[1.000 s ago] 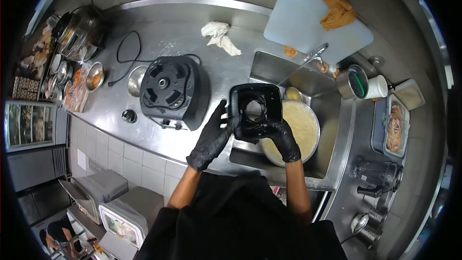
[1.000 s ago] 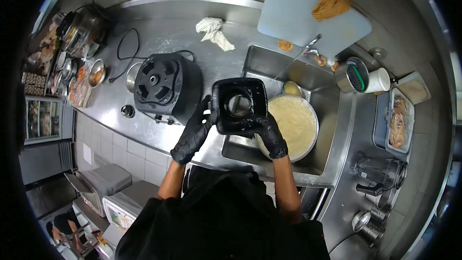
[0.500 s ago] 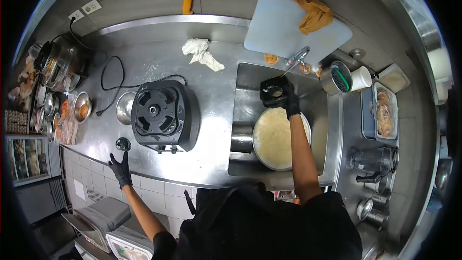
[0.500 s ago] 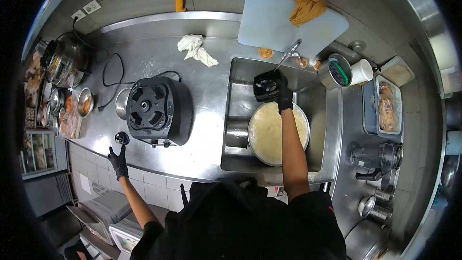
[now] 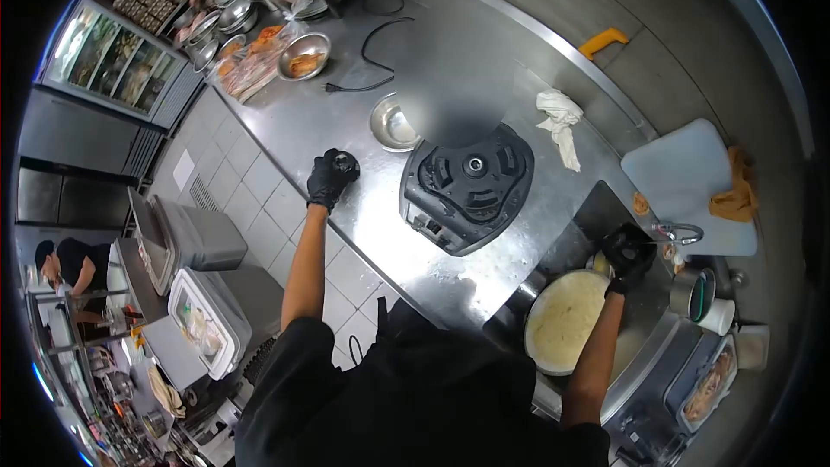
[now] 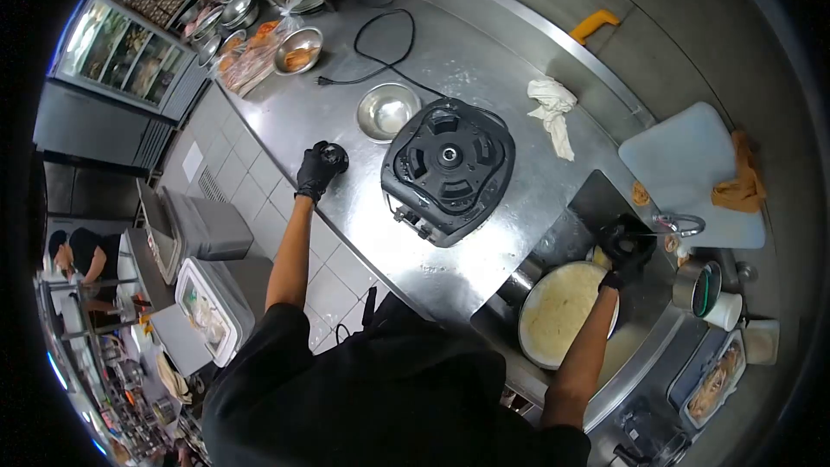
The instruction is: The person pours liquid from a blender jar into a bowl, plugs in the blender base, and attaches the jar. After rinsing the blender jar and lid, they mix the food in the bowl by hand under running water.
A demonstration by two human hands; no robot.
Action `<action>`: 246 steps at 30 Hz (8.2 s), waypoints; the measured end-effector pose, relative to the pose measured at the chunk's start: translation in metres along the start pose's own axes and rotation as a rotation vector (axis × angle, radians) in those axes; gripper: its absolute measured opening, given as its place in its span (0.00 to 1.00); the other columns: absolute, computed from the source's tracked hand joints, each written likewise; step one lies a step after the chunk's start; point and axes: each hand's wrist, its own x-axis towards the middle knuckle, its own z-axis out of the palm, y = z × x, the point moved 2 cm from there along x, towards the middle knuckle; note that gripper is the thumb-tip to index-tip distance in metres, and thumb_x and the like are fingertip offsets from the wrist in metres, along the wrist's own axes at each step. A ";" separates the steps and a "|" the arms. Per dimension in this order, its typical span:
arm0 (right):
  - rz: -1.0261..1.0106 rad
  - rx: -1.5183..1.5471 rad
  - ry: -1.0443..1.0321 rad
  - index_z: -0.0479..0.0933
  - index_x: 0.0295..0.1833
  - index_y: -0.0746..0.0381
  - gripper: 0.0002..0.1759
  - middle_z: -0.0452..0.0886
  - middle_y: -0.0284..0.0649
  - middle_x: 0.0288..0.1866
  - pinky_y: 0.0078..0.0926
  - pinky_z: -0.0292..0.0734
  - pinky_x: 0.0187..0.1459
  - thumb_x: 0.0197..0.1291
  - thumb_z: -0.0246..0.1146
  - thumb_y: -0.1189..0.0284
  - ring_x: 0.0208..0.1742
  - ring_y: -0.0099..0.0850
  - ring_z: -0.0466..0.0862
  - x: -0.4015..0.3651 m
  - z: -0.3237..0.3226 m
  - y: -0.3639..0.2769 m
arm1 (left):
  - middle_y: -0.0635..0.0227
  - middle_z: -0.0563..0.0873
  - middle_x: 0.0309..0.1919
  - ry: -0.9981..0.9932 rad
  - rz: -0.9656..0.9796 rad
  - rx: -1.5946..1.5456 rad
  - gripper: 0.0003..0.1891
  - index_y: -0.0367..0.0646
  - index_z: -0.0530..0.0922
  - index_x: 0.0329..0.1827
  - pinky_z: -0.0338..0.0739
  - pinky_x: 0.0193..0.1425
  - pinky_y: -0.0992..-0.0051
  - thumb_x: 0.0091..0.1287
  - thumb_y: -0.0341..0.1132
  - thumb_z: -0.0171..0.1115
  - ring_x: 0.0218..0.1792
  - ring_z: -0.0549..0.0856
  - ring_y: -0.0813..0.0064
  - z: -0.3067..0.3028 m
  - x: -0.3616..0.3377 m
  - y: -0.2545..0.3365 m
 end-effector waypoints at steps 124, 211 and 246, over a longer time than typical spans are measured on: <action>0.330 0.808 0.101 0.63 0.64 0.62 0.34 0.75 0.35 0.51 0.23 0.70 0.53 0.50 0.66 0.78 0.51 0.27 0.73 -0.025 0.046 0.072 | 0.62 0.82 0.36 -0.384 0.772 -0.391 0.28 0.45 0.75 0.49 0.75 0.44 0.63 0.45 0.44 0.73 0.37 0.82 0.61 0.188 -0.276 0.342; 0.171 0.897 0.593 0.60 0.63 0.61 0.35 0.62 0.42 0.65 0.38 0.70 0.61 0.49 0.63 0.87 0.62 0.35 0.66 -0.098 -0.149 0.032 | 0.69 0.79 0.25 -0.966 0.014 -1.130 0.17 0.45 0.73 0.39 0.74 0.29 0.75 0.62 0.50 0.62 0.25 0.80 0.78 0.317 -0.289 0.532; 0.471 0.096 0.804 0.78 0.47 0.65 0.24 0.82 0.38 0.43 0.29 0.75 0.45 0.43 0.73 0.70 0.41 0.30 0.79 -0.198 -0.220 0.007 | 0.70 0.70 0.25 -1.455 -0.500 -1.868 0.06 0.51 0.68 0.27 0.74 0.36 0.77 0.58 0.33 0.57 0.26 0.74 0.75 0.369 -0.284 0.533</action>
